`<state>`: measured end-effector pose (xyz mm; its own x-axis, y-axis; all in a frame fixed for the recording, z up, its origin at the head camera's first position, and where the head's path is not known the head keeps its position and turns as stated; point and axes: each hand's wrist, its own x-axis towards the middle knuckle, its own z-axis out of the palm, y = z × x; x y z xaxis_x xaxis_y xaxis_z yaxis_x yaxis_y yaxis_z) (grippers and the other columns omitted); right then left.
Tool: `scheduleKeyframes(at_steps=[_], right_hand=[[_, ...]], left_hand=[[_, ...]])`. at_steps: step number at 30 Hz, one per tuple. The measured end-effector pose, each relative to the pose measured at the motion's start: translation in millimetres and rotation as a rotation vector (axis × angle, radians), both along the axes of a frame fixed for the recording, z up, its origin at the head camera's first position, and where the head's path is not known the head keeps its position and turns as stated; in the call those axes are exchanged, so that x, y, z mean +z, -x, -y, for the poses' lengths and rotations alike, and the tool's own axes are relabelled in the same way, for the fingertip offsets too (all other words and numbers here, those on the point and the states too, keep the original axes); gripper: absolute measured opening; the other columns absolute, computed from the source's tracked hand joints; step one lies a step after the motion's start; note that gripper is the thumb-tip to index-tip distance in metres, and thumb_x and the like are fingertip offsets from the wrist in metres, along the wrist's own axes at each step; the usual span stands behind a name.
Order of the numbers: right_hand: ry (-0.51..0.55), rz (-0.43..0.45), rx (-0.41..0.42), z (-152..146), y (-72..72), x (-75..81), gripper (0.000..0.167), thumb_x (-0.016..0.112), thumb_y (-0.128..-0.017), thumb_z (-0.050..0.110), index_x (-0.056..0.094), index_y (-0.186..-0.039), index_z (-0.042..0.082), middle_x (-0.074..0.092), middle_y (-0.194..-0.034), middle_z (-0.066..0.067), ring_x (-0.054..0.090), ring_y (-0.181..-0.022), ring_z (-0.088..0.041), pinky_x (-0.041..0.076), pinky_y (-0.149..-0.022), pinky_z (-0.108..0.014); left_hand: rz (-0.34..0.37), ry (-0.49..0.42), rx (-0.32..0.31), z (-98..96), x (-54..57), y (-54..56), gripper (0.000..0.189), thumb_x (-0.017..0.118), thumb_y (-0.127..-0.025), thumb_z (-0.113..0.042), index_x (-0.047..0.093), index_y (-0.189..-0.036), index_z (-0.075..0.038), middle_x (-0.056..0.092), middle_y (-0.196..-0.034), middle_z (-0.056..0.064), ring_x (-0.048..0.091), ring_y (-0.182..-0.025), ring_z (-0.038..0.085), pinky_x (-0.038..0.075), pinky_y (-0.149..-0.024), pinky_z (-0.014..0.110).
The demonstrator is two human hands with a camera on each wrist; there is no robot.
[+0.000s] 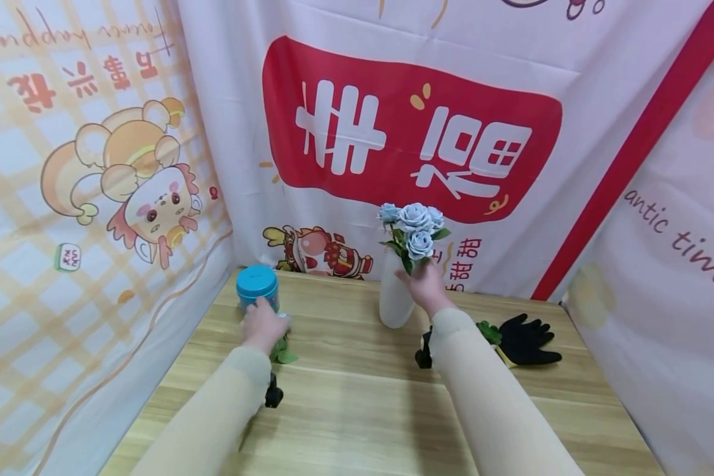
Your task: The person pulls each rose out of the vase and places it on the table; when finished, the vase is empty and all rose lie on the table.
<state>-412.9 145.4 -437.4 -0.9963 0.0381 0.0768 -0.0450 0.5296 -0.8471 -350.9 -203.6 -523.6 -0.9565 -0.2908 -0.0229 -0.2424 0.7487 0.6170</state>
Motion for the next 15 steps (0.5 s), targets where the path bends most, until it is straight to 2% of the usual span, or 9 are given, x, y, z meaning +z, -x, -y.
scheduleKeyframes(at_steps=[2,4,8,11,15], right_hand=[[-0.009,-0.003,0.005,-0.3,-0.5,0.9,0.080,0.073,-0.091,0.032,0.027,-0.156,0.025,0.035,-0.156,-0.004,0.034,-0.140,-0.030,0.033,-0.108,-0.055],[-0.009,-0.006,0.000,-0.2,-0.8,1.3,0.079,0.074,-0.091,0.032,0.028,-0.156,0.026,0.036,-0.156,-0.003,0.035,-0.140,-0.030,0.034,-0.107,-0.055],[0.002,0.001,0.001,-0.2,-0.6,0.2,0.080,0.074,-0.090,0.033,0.028,-0.156,0.028,0.035,-0.156,-0.003,0.035,-0.140,-0.030,0.033,-0.107,-0.055],[-0.002,-0.010,0.003,-0.8,0.4,-1.0,0.080,0.074,-0.090,0.033,0.029,-0.156,0.027,0.035,-0.156,-0.003,0.034,-0.140,-0.029,0.032,-0.108,-0.054],[-0.072,-0.082,0.031,-2.7,2.2,-1.7,0.078,0.073,-0.091,0.034,0.031,-0.155,0.023,0.036,-0.155,-0.006,0.035,-0.140,-0.028,0.031,-0.110,-0.051]], left_hand=[[-0.057,-0.004,-0.044,-19.0,15.9,7.5,0.060,0.068,-0.084,-0.018,0.045,-0.135,0.003,0.048,-0.126,0.029,0.046,-0.116,0.047,0.035,-0.097,0.061],[-0.125,-0.032,-0.114,-42.0,33.7,15.1,0.047,0.069,-0.084,-0.015,0.056,-0.129,-0.004,0.055,-0.125,0.021,0.050,-0.115,0.039,0.036,-0.097,0.056],[-0.222,-0.155,-0.276,-91.7,72.6,28.4,0.028,0.072,-0.087,-0.016,0.070,-0.115,-0.013,0.065,-0.117,0.008,0.058,-0.106,0.026,0.044,-0.093,0.046],[-0.253,-0.259,-0.366,-127.2,101.0,35.4,0.023,0.073,-0.089,-0.017,0.074,-0.111,-0.015,0.065,-0.110,0.004,0.059,-0.101,0.021,0.048,-0.087,0.039],[-0.247,-0.399,-0.442,-166.7,128.1,39.3,0.022,0.073,-0.091,-0.019,0.076,-0.111,-0.014,0.066,-0.109,0.002,0.060,-0.100,0.019,0.051,-0.082,0.035]])
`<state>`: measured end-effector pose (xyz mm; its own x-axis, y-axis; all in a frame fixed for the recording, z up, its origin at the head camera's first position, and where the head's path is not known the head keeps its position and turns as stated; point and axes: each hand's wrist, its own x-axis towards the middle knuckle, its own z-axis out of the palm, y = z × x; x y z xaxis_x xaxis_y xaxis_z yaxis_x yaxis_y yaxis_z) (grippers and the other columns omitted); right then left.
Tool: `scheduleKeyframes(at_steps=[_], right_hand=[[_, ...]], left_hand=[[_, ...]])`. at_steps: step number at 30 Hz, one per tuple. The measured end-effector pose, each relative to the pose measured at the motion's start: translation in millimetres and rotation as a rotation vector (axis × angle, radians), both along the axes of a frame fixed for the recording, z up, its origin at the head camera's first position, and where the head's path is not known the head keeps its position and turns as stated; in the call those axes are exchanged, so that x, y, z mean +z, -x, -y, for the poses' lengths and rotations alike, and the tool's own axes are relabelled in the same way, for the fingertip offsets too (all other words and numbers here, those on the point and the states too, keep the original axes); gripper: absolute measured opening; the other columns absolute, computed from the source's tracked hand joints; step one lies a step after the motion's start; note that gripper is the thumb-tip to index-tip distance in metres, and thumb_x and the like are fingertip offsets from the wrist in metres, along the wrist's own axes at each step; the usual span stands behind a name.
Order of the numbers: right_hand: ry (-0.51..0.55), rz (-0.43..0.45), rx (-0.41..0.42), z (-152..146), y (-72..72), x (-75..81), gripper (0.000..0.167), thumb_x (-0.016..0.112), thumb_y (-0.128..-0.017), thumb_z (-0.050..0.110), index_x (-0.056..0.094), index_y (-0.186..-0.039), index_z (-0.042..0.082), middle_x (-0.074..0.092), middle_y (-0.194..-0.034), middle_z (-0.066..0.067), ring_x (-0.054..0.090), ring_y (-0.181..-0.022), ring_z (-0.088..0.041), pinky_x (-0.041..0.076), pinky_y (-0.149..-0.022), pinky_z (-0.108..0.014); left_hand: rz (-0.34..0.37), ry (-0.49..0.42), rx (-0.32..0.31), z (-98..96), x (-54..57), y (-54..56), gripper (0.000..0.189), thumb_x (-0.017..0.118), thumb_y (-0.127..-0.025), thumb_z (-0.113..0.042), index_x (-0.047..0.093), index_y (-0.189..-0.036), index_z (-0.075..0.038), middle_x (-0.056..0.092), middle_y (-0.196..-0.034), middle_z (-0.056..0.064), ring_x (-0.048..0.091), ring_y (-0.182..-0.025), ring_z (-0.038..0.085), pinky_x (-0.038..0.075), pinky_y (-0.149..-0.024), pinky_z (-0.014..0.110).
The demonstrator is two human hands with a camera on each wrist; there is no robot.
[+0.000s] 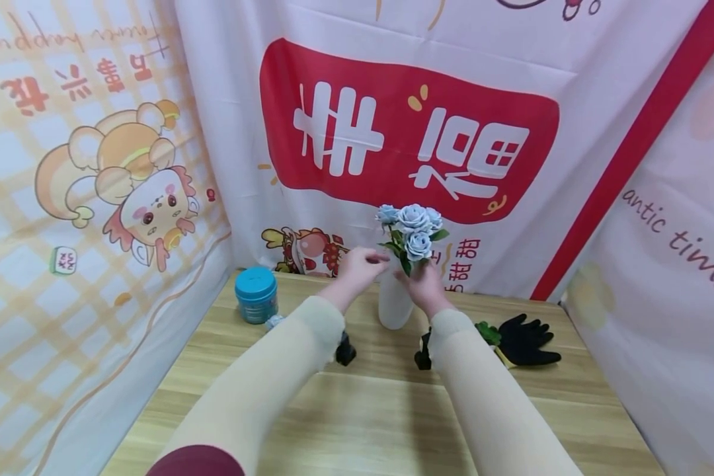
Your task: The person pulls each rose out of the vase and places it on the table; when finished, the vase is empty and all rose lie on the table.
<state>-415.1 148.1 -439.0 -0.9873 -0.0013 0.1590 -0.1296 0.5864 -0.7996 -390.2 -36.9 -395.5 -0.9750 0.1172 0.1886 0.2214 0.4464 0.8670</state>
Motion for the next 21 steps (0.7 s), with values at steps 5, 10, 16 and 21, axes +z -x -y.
scheduleKeyframes(at_steps=[5,10,16,21], right_hand=[[-0.047,-0.091,0.033,-3.1,2.0,-2.1,0.078,0.072,-0.092,0.031,0.030,-0.155,0.016,0.036,-0.155,-0.009,0.032,-0.140,-0.026,0.028,-0.112,-0.042],[0.110,-0.092,0.038,-2.6,0.6,-4.8,0.079,0.073,-0.088,0.008,0.030,-0.154,0.011,0.033,-0.156,-0.008,0.030,-0.142,-0.022,0.029,-0.112,-0.035],[0.080,-0.073,-0.007,-1.7,-1.5,-5.3,0.071,0.062,-0.086,0.001,0.035,-0.151,0.008,0.040,-0.151,-0.012,0.040,-0.135,-0.026,0.033,-0.110,-0.038],[0.026,-0.066,-0.025,-1.6,-2.5,-3.3,0.065,0.057,-0.089,0.005,0.035,-0.150,0.007,0.041,-0.148,-0.015,0.043,-0.129,-0.030,0.035,-0.108,-0.043]], left_hand=[[0.089,-0.149,-0.056,-33.3,10.3,3.1,0.023,0.075,-0.088,-0.015,0.077,-0.110,-0.010,0.071,-0.111,0.002,0.063,-0.100,0.018,0.051,-0.082,0.033],[0.031,-0.123,0.005,-52.3,8.1,6.8,0.015,0.075,-0.088,-0.016,0.079,-0.102,-0.013,0.072,-0.100,-0.002,0.062,-0.093,0.016,0.051,-0.077,0.032],[-0.128,0.059,0.146,-69.4,2.5,10.9,0.011,0.077,-0.086,-0.023,0.076,-0.093,-0.015,0.069,-0.088,-0.003,0.063,-0.085,0.015,0.050,-0.074,0.033],[-0.118,0.072,0.174,-74.8,-0.5,11.5,0.009,0.073,-0.089,-0.023,0.073,-0.084,-0.015,0.067,-0.095,-0.001,0.063,-0.086,0.018,0.052,-0.072,0.037]])
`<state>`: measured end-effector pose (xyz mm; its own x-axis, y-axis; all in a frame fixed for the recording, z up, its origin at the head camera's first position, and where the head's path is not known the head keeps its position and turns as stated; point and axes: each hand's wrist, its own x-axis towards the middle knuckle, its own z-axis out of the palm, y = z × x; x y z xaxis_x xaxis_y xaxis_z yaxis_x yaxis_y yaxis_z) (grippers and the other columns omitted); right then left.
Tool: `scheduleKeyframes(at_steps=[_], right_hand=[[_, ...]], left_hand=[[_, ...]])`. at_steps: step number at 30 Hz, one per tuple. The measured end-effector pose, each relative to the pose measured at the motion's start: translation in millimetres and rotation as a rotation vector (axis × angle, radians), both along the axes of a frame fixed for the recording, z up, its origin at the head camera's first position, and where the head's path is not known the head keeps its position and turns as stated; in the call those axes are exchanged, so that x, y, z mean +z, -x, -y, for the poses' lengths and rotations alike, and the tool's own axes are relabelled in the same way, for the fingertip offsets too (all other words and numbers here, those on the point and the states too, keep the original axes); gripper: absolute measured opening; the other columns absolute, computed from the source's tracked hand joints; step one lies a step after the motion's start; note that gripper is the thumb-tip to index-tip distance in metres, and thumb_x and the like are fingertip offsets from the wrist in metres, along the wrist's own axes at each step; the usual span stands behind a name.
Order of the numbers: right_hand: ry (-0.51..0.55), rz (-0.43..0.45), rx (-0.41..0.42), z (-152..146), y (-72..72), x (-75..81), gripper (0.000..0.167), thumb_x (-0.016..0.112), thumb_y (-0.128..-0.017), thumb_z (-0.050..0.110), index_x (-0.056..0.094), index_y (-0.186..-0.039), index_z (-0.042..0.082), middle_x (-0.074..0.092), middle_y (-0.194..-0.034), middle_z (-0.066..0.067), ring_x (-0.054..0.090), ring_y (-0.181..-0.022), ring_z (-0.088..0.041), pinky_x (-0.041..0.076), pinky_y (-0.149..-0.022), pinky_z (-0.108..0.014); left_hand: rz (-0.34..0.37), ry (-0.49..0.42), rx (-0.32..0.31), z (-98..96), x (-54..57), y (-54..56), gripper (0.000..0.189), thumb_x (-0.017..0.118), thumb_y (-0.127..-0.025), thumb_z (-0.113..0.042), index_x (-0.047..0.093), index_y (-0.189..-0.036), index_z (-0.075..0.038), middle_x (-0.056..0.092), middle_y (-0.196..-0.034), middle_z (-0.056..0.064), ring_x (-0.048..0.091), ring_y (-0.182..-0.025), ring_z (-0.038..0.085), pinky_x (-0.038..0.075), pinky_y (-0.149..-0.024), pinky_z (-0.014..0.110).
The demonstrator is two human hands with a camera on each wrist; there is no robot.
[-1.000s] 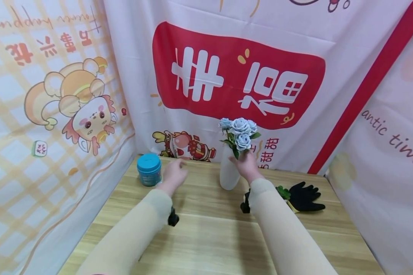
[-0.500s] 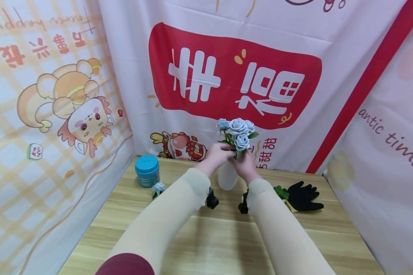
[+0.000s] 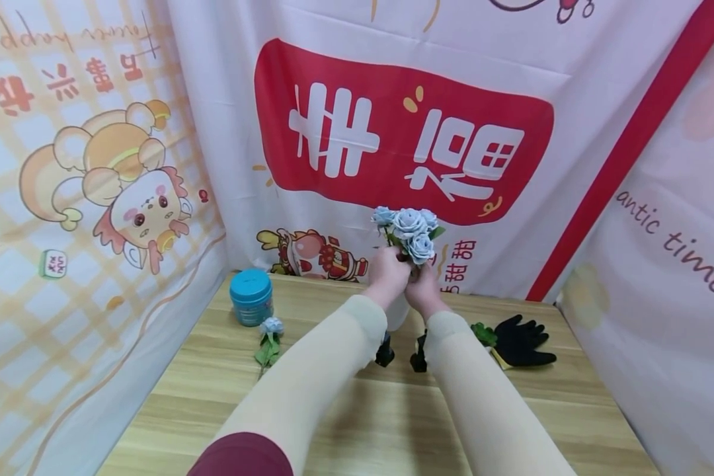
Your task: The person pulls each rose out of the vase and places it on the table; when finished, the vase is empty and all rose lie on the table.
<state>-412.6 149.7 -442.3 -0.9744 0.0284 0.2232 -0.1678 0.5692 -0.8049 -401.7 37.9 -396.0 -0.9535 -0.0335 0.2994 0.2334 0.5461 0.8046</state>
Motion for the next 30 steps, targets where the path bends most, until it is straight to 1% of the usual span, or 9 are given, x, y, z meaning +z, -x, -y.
scheduleKeyframes(at_steps=[3,6,11,15,20,22,24,27,30], right_hand=[[-0.014,0.004,0.008,-0.7,0.4,1.1,0.074,0.063,-0.090,0.008,0.028,-0.155,0.008,0.035,-0.154,-0.014,0.035,-0.138,-0.030,0.026,-0.113,-0.041],[-0.030,0.033,0.008,-1.4,1.5,2.8,0.082,0.068,-0.089,0.013,0.022,-0.157,0.011,0.029,-0.158,-0.013,0.028,-0.143,-0.030,0.021,-0.115,-0.042],[-0.031,0.091,-0.007,-1.3,4.1,3.6,0.087,0.071,-0.090,0.024,0.018,-0.159,0.013,0.025,-0.160,-0.011,0.028,-0.143,-0.032,0.025,-0.113,-0.046],[-0.023,0.099,-0.018,-1.0,4.9,2.2,0.086,0.072,-0.091,0.027,0.021,-0.158,0.012,0.029,-0.158,-0.012,0.034,-0.140,-0.033,0.031,-0.111,-0.048],[-0.005,0.071,-0.030,-1.0,5.8,0.4,0.087,0.076,-0.088,0.029,0.024,-0.157,0.014,0.034,-0.156,-0.012,0.039,-0.137,-0.032,0.034,-0.109,-0.047],[-0.002,0.065,-0.028,-0.8,5.6,0.3,0.087,0.076,-0.088,0.030,0.025,-0.156,0.013,0.035,-0.155,-0.012,0.039,-0.136,-0.032,0.035,-0.108,-0.047],[0.003,0.068,-0.026,-0.3,5.3,0.8,0.085,0.076,-0.088,0.030,0.027,-0.156,0.013,0.035,-0.155,-0.012,0.040,-0.136,-0.031,0.035,-0.108,-0.047],[0.019,0.103,-0.027,0.6,4.6,1.9,0.085,0.075,-0.089,0.031,0.026,-0.156,0.015,0.034,-0.156,-0.010,0.039,-0.137,-0.030,0.036,-0.108,-0.048],[0.029,0.145,-0.037,1.7,3.5,3.8,0.086,0.075,-0.090,0.033,0.024,-0.157,0.018,0.031,-0.158,-0.007,0.037,-0.138,-0.030,0.035,-0.108,-0.049]], left_hand=[[-0.039,-0.043,0.018,1.3,1.2,0.0,0.005,0.070,-0.089,-0.015,0.074,-0.087,-0.012,0.066,-0.107,0.001,0.063,-0.095,0.020,0.053,-0.079,0.037],[-0.108,-0.070,0.020,4.2,5.0,0.2,0.009,0.069,-0.089,-0.010,0.076,-0.093,-0.007,0.065,-0.112,0.003,0.063,-0.103,0.021,0.052,-0.085,0.036],[-0.212,-0.092,0.030,10.5,16.5,0.5,0.014,0.068,-0.090,-0.007,0.077,-0.101,-0.003,0.065,-0.112,0.006,0.062,-0.106,0.022,0.051,-0.088,0.036],[-0.269,-0.116,0.014,16.5,27.0,1.3,0.016,0.065,-0.092,-0.005,0.075,-0.104,-0.001,0.066,-0.113,0.006,0.062,-0.107,0.022,0.050,-0.091,0.035],[-0.201,-0.171,-0.056,24.2,35.5,-2.0,0.017,0.062,-0.098,-0.012,0.071,-0.110,-0.004,0.070,-0.112,0.008,0.065,-0.105,0.021,0.053,-0.087,0.035],[-0.162,-0.188,-0.081,26.7,37.0,-3.4,0.023,0.062,-0.099,-0.016,0.069,-0.117,-0.005,0.069,-0.118,0.008,0.064,-0.109,0.020,0.053,-0.088,0.035],[-0.155,-0.187,-0.100,29.0,38.5,-4.0,0.028,0.061,-0.100,-0.017,0.066,-0.124,-0.005,0.066,-0.124,0.008,0.061,-0.114,0.020,0.051,-0.092,0.036],[-0.149,-0.196,-0.110,32.4,40.9,-4.9,0.034,0.060,-0.100,-0.017,0.060,-0.132,-0.005,0.062,-0.130,0.008,0.058,-0.119,0.020,0.048,-0.096,0.036],[-0.132,-0.217,-0.105,35.5,44.4,-6.0,0.033,0.058,-0.101,-0.018,0.060,-0.131,-0.004,0.064,-0.127,0.008,0.059,-0.117,0.020,0.049,-0.095,0.037]])
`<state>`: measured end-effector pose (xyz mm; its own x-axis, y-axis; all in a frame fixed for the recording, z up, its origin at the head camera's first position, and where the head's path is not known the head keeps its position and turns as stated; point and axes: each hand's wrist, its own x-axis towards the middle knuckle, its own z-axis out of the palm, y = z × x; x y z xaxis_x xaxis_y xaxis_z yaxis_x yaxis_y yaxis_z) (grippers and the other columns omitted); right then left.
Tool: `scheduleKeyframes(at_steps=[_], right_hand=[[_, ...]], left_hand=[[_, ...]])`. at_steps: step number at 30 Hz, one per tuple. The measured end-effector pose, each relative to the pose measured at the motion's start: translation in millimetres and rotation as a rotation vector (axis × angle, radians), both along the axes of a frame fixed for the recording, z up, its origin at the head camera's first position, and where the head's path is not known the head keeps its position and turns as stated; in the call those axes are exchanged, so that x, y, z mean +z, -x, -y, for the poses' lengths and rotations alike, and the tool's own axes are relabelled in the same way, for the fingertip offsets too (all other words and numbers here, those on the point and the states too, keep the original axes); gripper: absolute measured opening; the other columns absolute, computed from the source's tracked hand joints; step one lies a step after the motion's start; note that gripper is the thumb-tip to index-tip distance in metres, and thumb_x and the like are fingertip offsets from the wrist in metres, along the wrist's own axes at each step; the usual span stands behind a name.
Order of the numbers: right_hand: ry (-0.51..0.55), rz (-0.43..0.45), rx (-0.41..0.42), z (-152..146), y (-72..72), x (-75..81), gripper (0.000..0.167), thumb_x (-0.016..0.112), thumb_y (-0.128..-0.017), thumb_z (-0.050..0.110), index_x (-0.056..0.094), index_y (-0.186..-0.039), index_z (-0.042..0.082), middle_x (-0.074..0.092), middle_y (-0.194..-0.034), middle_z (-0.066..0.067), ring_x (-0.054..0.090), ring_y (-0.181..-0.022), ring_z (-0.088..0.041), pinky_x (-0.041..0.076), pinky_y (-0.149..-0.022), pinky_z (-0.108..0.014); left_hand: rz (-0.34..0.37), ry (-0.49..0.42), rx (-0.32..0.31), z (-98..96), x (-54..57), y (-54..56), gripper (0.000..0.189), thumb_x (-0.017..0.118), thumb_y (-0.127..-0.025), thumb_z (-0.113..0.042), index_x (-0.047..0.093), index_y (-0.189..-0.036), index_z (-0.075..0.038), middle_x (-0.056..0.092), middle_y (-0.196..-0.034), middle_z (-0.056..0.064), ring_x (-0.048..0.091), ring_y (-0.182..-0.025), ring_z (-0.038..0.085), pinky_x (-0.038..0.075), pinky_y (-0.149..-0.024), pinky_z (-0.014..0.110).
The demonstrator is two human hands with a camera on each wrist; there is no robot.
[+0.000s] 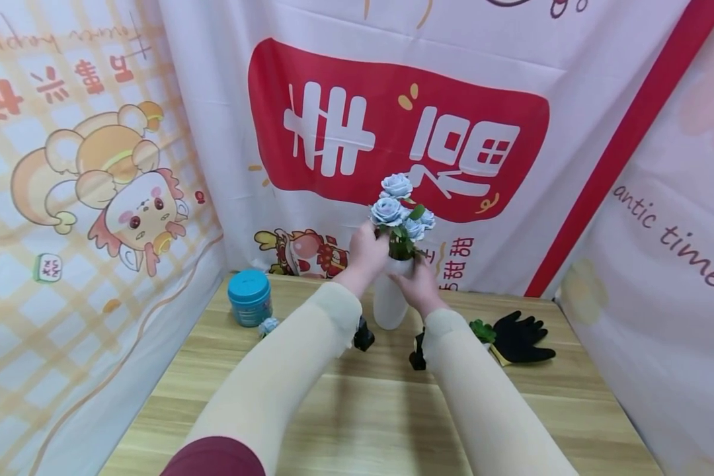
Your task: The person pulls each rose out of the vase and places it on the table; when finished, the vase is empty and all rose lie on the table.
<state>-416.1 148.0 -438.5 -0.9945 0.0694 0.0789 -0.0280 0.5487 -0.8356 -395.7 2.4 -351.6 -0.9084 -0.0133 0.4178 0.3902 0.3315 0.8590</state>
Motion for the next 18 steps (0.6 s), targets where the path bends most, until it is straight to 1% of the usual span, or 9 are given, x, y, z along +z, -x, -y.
scheduleKeyframes(at_steps=[2,3,6,9,11,14,18], right_hand=[[-0.002,0.010,0.002,0.7,-0.8,1.6,0.086,0.074,-0.090,0.034,0.022,-0.158,0.018,0.030,-0.159,-0.007,0.036,-0.139,-0.030,0.034,-0.108,-0.049],[-0.008,0.010,0.003,0.8,-1.2,2.2,0.087,0.074,-0.090,0.035,0.022,-0.158,0.019,0.029,-0.159,-0.006,0.035,-0.140,-0.030,0.034,-0.109,-0.049],[-0.023,-0.003,0.003,1.0,-1.4,2.9,0.088,0.074,-0.090,0.035,0.020,-0.158,0.019,0.027,-0.160,-0.005,0.032,-0.142,-0.028,0.031,-0.111,-0.047],[-0.037,-0.027,0.006,0.7,-0.9,2.3,0.090,0.074,-0.090,0.034,0.019,-0.159,0.017,0.025,-0.161,-0.005,0.028,-0.144,-0.027,0.027,-0.113,-0.044],[-0.041,-0.039,0.007,0.7,-0.6,1.9,0.090,0.075,-0.090,0.033,0.018,-0.159,0.016,0.024,-0.161,-0.006,0.026,-0.144,-0.026,0.025,-0.114,-0.044],[-0.050,-0.045,0.013,0.7,-0.9,1.6,0.090,0.075,-0.090,0.032,0.019,-0.159,0.015,0.025,-0.161,-0.007,0.027,-0.144,-0.028,0.025,-0.114,-0.045],[-0.066,-0.049,0.022,0.4,-1.9,0.4,0.089,0.073,-0.091,0.035,0.019,-0.159,0.017,0.026,-0.161,-0.005,0.028,-0.144,-0.026,0.026,-0.114,-0.044]], left_hand=[[0.007,-0.002,-0.003,1.7,2.8,-0.5,0.032,0.057,-0.102,-0.019,0.062,-0.129,-0.004,0.065,-0.125,0.009,0.060,-0.114,0.020,0.050,-0.093,0.037],[0.011,-0.002,-0.015,2.3,4.1,-0.7,0.032,0.056,-0.103,-0.019,0.061,-0.130,-0.004,0.065,-0.125,0.009,0.060,-0.115,0.020,0.050,-0.094,0.037],[0.024,0.011,-0.070,3.7,7.7,-1.7,0.033,0.052,-0.103,-0.016,0.059,-0.133,-0.002,0.063,-0.129,0.011,0.058,-0.118,0.021,0.049,-0.095,0.038],[0.059,0.031,-0.115,4.9,8.5,-2.1,0.034,0.051,-0.103,-0.014,0.057,-0.134,-0.002,0.060,-0.133,0.012,0.055,-0.121,0.022,0.047,-0.098,0.039],[0.076,0.049,-0.123,5.6,8.1,-2.2,0.033,0.051,-0.103,-0.014,0.057,-0.134,-0.002,0.060,-0.132,0.012,0.055,-0.120,0.023,0.047,-0.097,0.040],[0.102,0.094,-0.121,6.3,6.8,-2.2,0.033,0.054,-0.103,-0.018,0.060,-0.133,-0.006,0.061,-0.132,0.009,0.054,-0.120,0.023,0.046,-0.099,0.042],[0.124,0.167,-0.117,5.7,4.7,-0.8,0.033,0.060,-0.100,-0.023,0.066,-0.130,-0.011,0.063,-0.129,0.004,0.053,-0.118,0.021,0.046,-0.098,0.043]])
